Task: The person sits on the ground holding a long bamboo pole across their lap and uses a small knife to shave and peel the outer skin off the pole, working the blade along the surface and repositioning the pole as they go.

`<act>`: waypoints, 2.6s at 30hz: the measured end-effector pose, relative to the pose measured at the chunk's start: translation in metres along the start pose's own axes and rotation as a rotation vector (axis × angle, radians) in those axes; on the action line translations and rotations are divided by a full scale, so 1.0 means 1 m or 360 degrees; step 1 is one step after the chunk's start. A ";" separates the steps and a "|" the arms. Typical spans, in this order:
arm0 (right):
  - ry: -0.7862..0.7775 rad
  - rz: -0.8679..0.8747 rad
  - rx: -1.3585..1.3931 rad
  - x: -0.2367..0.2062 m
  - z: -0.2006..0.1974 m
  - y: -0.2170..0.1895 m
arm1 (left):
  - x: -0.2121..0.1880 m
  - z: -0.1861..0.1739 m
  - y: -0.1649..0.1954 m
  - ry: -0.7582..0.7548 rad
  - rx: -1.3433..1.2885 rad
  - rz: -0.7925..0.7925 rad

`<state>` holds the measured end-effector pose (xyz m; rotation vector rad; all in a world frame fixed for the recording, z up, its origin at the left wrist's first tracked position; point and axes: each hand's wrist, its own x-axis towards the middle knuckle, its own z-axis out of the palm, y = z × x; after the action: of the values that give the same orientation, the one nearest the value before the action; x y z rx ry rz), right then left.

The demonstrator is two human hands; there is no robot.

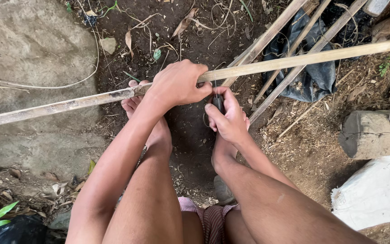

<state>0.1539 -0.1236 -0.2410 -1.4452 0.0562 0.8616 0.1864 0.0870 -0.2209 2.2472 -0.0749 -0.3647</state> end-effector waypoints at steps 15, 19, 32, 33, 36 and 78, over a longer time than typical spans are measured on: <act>0.0145 -0.0410 -0.0345 0.005 -0.003 0.027 | -0.016 0.014 0.012 0.0147 0.0423 0.0144; 0.0209 -0.0418 -0.0475 0.010 -0.001 0.023 | -0.015 0.013 0.013 0.0100 0.0347 0.0099; 0.0594 -0.0323 -0.0161 0.020 0.004 0.006 | -0.015 0.006 0.012 0.0053 0.0202 0.0093; 0.0610 -0.0266 -0.0097 0.022 0.005 0.004 | -0.016 0.007 0.012 0.0066 0.0203 0.0107; 0.0612 -0.0129 0.0114 0.022 0.006 0.001 | -0.016 0.007 0.010 0.0087 0.0199 0.0139; 0.0428 -0.0622 -0.0668 -0.012 -0.013 -0.007 | -0.022 0.019 0.005 0.0551 0.0410 0.0877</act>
<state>0.1556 -0.1398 -0.2313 -1.8794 -0.2113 0.3645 0.1599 0.0735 -0.2235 2.3894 -0.5698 0.3467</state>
